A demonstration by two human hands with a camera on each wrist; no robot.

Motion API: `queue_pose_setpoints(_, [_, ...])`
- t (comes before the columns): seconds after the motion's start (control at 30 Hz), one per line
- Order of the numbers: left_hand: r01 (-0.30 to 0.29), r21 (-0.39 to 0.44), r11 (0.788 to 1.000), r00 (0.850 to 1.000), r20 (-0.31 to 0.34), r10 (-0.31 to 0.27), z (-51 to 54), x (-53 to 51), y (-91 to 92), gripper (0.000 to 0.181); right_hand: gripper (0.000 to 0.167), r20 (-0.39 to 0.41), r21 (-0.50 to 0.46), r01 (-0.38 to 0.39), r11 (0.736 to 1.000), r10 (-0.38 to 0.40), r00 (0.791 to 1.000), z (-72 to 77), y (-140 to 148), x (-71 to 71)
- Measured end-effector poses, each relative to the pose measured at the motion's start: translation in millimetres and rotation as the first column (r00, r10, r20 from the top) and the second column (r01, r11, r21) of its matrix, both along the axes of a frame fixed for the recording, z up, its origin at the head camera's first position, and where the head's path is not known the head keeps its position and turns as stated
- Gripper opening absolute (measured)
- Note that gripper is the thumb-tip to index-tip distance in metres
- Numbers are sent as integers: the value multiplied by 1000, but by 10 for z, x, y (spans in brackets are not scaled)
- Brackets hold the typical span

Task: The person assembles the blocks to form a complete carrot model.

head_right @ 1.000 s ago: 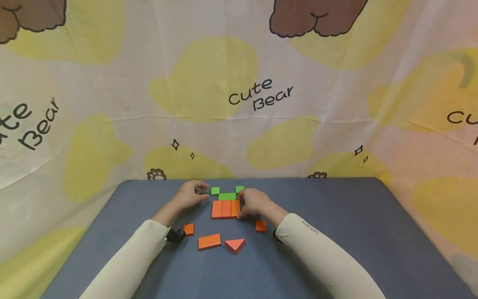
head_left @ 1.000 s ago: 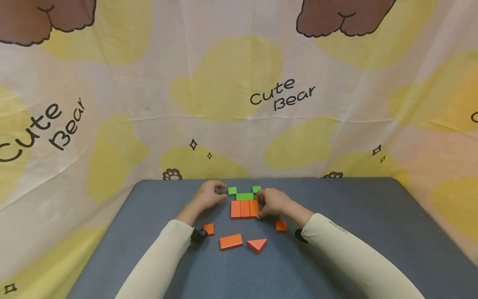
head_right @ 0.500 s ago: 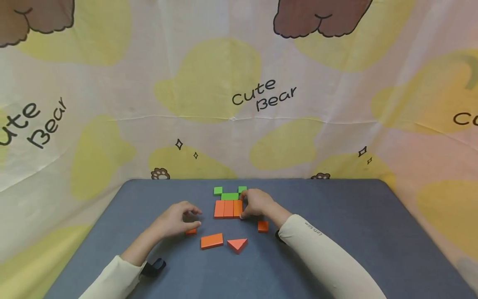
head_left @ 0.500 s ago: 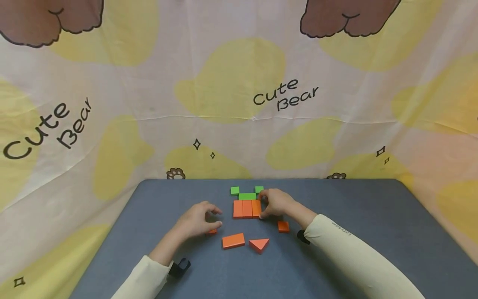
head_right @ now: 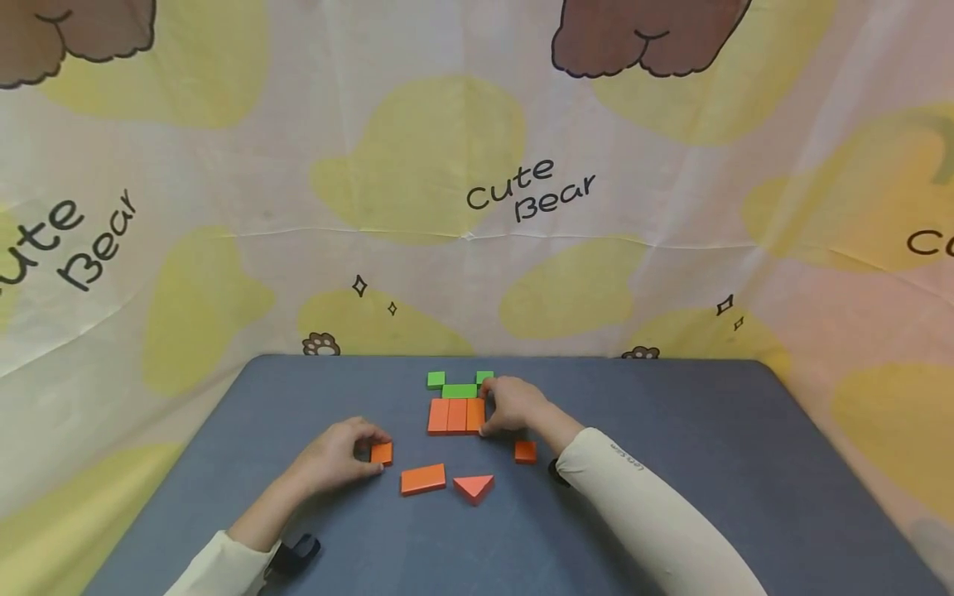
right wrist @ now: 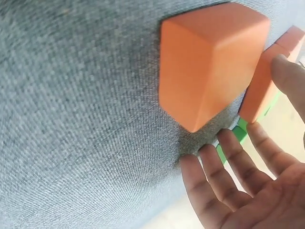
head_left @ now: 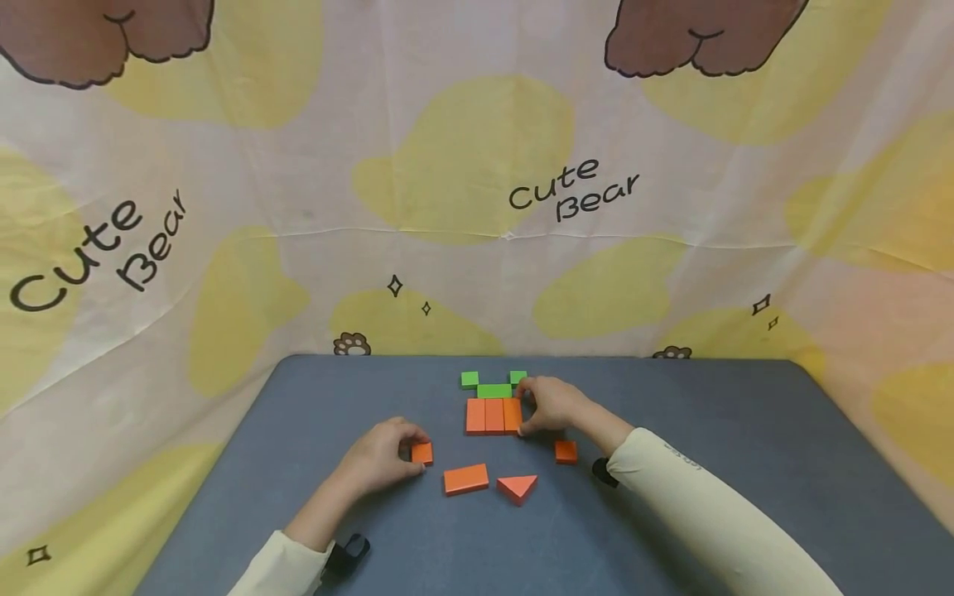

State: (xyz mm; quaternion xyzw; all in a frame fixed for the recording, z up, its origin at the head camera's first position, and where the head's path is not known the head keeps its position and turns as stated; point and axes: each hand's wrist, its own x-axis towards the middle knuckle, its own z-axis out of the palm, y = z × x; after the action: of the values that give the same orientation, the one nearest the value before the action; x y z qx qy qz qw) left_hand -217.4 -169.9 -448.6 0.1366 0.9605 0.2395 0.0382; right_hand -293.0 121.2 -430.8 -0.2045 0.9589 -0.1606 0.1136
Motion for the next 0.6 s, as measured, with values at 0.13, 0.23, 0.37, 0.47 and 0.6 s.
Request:
queue_pose_setpoints(0.13, [-2, 0, 1000, 1000, 1, 2, 11, -14, 30, 27, 51, -2, 10, -11, 1000, 11, 1000, 1, 5, -8])
queue_pose_setpoints(0.23, [23, 0, 1000, 1000, -19, -23, 28, -32, 84, 26, 50, -3, 6, -14, 1000, 14, 1000, -2, 6, -10])
queue_pose_setpoints(0.37, [71, 15, 997, 997, -23, -71, 60, -71, 211, 24, 50, -9, -6, -18, 1000, 18, 1000, -9, 18, -6])
queue_pose_setpoints(0.47, [103, 34, 994, 995, -9, -103, 79, -107, 324, 24, 50, -14, -3, -21, 1000, 21, 1000, -22, 31, -6])
queue_pose_setpoints(0.6, [140, 38, 989, 990, -5, -140, 78, -161, 453, 26, 49, -16, -4, -19, 1000, 19, 1000, -32, 34, -11])
